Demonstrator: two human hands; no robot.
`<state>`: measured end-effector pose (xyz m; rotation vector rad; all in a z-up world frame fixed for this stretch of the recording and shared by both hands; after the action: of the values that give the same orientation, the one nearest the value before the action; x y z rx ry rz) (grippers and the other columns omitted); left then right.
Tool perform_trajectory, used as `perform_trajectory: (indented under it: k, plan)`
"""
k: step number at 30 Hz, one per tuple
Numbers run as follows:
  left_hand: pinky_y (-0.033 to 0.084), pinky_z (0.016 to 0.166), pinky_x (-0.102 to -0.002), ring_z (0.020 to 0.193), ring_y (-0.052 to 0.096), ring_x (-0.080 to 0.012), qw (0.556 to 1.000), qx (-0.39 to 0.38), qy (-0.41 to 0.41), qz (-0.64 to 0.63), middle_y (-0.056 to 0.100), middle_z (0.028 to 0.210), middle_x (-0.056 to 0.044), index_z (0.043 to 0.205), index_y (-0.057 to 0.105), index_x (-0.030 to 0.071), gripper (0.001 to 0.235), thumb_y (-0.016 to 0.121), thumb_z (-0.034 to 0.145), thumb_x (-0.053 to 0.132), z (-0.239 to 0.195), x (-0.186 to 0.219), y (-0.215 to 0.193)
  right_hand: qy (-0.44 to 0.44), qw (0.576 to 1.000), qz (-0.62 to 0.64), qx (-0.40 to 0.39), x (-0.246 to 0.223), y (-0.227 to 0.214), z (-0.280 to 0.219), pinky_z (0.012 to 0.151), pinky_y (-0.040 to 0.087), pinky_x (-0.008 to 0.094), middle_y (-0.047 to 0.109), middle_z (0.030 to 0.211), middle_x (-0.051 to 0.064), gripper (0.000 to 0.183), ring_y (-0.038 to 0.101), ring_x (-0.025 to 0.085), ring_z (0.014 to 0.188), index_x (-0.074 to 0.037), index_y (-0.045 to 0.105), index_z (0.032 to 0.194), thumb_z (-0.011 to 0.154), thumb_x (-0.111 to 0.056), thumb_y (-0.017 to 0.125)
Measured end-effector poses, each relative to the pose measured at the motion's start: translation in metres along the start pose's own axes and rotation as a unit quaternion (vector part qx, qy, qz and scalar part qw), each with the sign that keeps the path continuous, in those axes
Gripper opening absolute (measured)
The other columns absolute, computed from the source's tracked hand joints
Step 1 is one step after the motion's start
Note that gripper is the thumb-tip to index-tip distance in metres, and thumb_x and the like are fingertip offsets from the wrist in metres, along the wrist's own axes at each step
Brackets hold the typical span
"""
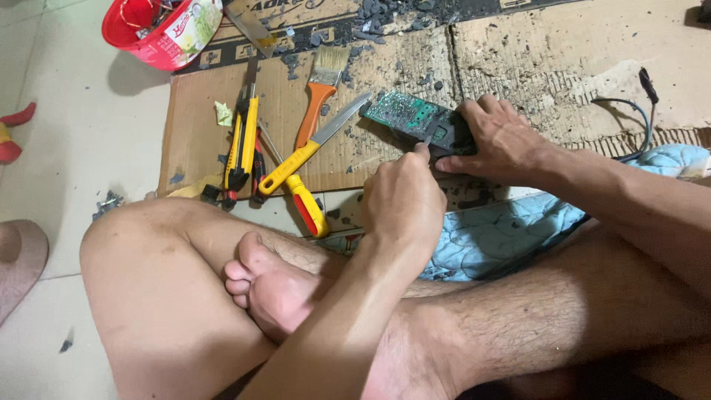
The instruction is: The person sits on the floor and uses a small metal tool to scrape the surface of a green circuit board. They hold the board steady with one hand while scraping with the other, creating debris on the cardboard below.
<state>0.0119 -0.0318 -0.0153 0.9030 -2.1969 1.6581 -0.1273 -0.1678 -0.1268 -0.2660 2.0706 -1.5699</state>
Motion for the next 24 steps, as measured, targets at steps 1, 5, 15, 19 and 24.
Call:
perform_trajectory:
  k: [1,5,15,19,24]
  plan:
    - [0.059,0.088,-0.057,0.11,0.068,-0.0457,1.0,0.001,-0.001,-0.001,0.07,0.113,-0.03,0.143,0.056,0.004,0.047,0.046,0.097,0.007,0.002,-0.002,0.005,-0.002,1.0,-0.001,0.0,0.0,0.003,-0.001,0.096,0.05,0.057,0.049,0.128,0.019,0.097,0.052,0.041,0.126,-0.01,0.045,0.143,0.074,-0.07,0.076]
    - [0.058,0.092,-0.052,0.116,0.068,-0.0389,0.987,0.015,-0.088,-0.133,0.073,0.116,-0.02,0.14,0.062,0.016,0.045,0.044,0.099,0.021,0.015,-0.018,0.017,0.011,1.0,0.003,-0.001,-0.002,0.0,-0.001,0.094,0.051,0.055,0.05,0.126,0.018,0.096,0.052,0.039,0.125,-0.01,0.046,0.143,0.075,-0.071,0.077]
    - [0.058,0.081,-0.064,0.102,0.071,-0.0433,0.996,0.021,0.03,0.086,0.071,0.104,-0.028,0.141,0.057,0.0,0.044,0.041,0.1,0.007,0.003,0.001,0.009,0.023,1.0,0.002,0.014,0.01,0.015,0.006,0.095,0.05,0.056,0.049,0.126,0.014,0.095,0.051,0.037,0.124,-0.015,0.047,0.139,0.07,-0.073,0.078]
    - [0.058,0.079,-0.064,0.098,0.072,-0.0431,0.996,0.023,0.053,0.065,0.073,0.1,-0.026,0.135,0.062,0.002,0.041,0.042,0.1,0.012,0.012,-0.007,0.006,0.018,1.0,0.003,0.021,0.004,0.006,0.01,0.094,0.05,0.056,0.049,0.125,0.014,0.097,0.051,0.038,0.124,-0.014,0.046,0.137,0.069,-0.076,0.077]
    - [0.062,0.073,-0.055,0.08,0.074,-0.0402,0.992,0.045,0.114,0.036,0.072,0.088,-0.029,0.133,0.06,-0.009,0.039,0.044,0.098,-0.006,-0.011,0.0,-0.008,0.025,0.999,0.016,0.019,-0.001,0.004,0.001,0.095,0.049,0.055,0.049,0.122,0.013,0.092,0.051,0.036,0.122,-0.015,0.046,0.136,0.071,-0.069,0.081]
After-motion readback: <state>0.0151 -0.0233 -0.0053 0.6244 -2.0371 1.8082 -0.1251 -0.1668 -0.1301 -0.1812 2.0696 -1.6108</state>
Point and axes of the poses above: each hand's wrist, its own z-axis towards the middle knuckle, its own y-axis out of the palm, x = y × z, the point moved 4 cm from there along z, towards the middle knuckle
